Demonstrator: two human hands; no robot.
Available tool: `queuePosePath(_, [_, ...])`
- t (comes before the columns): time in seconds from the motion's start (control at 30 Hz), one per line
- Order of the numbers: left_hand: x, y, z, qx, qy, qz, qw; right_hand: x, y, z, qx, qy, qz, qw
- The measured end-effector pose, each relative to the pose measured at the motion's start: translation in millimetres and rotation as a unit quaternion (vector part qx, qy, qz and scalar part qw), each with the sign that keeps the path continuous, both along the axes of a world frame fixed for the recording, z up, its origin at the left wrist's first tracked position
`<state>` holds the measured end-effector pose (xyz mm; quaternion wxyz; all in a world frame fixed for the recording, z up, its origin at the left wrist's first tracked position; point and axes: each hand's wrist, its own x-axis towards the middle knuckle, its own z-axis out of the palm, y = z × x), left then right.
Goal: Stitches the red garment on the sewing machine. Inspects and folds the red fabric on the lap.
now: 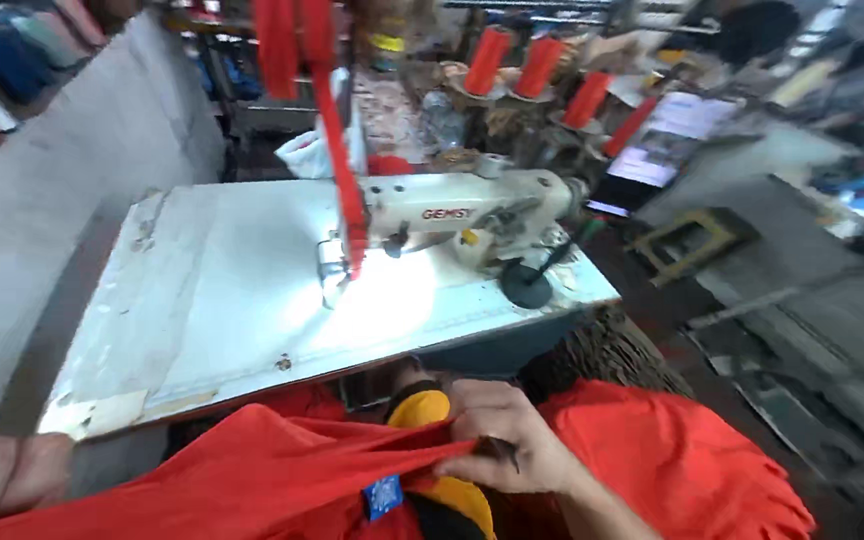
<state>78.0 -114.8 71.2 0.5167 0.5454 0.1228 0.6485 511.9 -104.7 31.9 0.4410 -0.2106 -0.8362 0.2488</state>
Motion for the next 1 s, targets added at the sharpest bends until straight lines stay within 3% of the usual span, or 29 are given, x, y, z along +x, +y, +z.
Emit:
queuePosePath(0.03, [22, 20, 4, 0.041, 0.029, -0.046, 0.998, 21, -12, 2, 0.009, -0.016, -0.061, 0.998])
queuePosePath(0.1, [112, 40, 31, 0.108, 0.089, -0.030, 0.990, 76, -37, 12, 0.026, -0.108, -0.247, 0.963])
queuePosePath(0.13, [166, 41, 46, 0.143, 0.150, 0.008, 0.978, 108, -52, 20, 0.049, -0.157, -0.371, 0.914])
queuePosePath(0.17, [214, 43, 52, 0.190, 0.224, 0.045, 0.955, 141, -70, 28, 0.089, -0.183, -0.506, 0.838])
queuePosePath(0.23, [291, 44, 50, 0.289, 0.335, 0.091, 0.892, 200, -123, 41, 0.179, -0.141, -0.721, 0.655])
queuePosePath(0.27, [324, 43, 44, 0.321, 0.355, 0.091, 0.873, 220, -155, 48, 0.205, -0.100, -0.774, 0.591])
queuePosePath(0.33, [384, 44, 20, 0.314, 0.361, 0.032, 0.878, 234, -215, 55, 0.226, -0.060, -0.798, 0.556])
queuePosePath(0.4, [435, 46, -17, 0.253, 0.365, -0.040, 0.895, 228, -255, 46, 0.165, -0.132, -0.785, 0.583])
queuePosePath(0.47, [473, 50, -70, 0.192, 0.416, -0.108, 0.882, 226, -282, 20, -0.022, -0.231, -0.739, 0.632])
queuePosePath(0.53, [490, 55, -136, 0.155, 0.509, -0.186, 0.826, 222, -290, -21, -0.289, -0.269, -0.668, 0.631])
queuePosePath(0.57, [489, 57, -168, 0.141, 0.567, -0.227, 0.779, 217, -285, -47, -0.412, -0.271, -0.612, 0.617])
queuePosePath(0.63, [469, 59, -220, 0.110, 0.651, -0.276, 0.699, 201, -272, -102, -0.581, -0.250, -0.465, 0.620])
queuePosePath(0.67, [452, 62, -239, 0.088, 0.671, -0.278, 0.682, 194, -265, -125, -0.631, -0.241, -0.394, 0.624])
queuePosePath(0.7, [433, 65, -250, 0.065, 0.683, -0.271, 0.675, 190, -257, -140, -0.651, -0.246, -0.348, 0.628])
queuePosePath(0.77, [390, 73, -252, 0.015, 0.682, -0.233, 0.693, 191, -236, -139, -0.621, -0.257, -0.347, 0.654])
queuePosePath(0.87, [312, 77, -237, -0.032, 0.625, -0.124, 0.770, 178, -176, -118, -0.523, -0.234, -0.349, 0.741])
queuePosePath(0.93, [257, 70, -227, -0.041, 0.589, -0.027, 0.807, 143, -122, -125, -0.453, -0.233, -0.313, 0.801])
queuePosePath(1.0, [200, 54, -221, -0.050, 0.575, 0.064, 0.814, 90, -73, -146, -0.420, -0.266, -0.269, 0.825])
